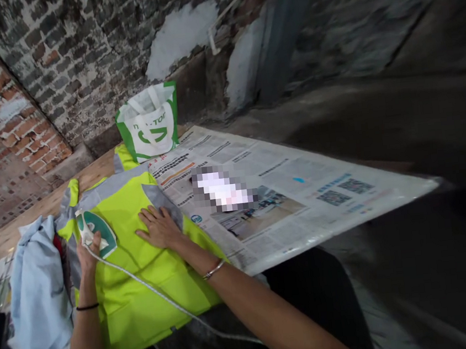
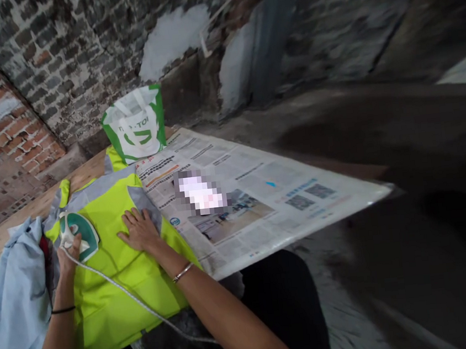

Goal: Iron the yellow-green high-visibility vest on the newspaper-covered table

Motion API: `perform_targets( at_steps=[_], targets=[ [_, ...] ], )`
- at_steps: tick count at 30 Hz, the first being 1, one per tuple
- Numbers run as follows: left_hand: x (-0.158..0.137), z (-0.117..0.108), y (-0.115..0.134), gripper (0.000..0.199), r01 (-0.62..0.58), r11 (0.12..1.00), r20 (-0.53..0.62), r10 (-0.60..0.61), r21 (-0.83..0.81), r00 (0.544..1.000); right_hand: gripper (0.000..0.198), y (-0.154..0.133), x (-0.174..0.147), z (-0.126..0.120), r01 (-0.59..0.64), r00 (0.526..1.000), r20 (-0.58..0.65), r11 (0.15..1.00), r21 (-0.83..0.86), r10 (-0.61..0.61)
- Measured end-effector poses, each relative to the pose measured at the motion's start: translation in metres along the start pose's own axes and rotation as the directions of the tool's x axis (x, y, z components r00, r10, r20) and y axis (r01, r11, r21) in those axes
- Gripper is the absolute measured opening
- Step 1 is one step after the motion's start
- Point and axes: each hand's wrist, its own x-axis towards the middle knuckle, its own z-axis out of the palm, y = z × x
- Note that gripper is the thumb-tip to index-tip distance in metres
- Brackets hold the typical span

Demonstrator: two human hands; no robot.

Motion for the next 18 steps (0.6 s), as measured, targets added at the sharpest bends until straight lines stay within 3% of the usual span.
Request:
perform_targets(
  at_steps=[6,14,18],
  targets=[
    [0.005,0.003,0.006,0.026,0.025,1.0,-0.032,-0.025,0.007,0.999,0.071,0.0,0.001,0.0,0.004,1.0,0.018,1.0,-0.004,-0.004],
    [-0.062,-0.025,-0.015,0.039,-0.007,1.0,0.093,0.008,-0.009,0.996,0.072,-0.001,0.002,-0.004,-0.003,1.0,0.018,1.0,0.022,0.003],
    [-0.07,-0.028,-0.021,0.042,-0.05,0.998,0.123,0.053,-0.032,0.991,0.072,-0.001,0.001,-0.005,-0.012,1.0,0.008,1.0,0.018,0.012]
  ],
)
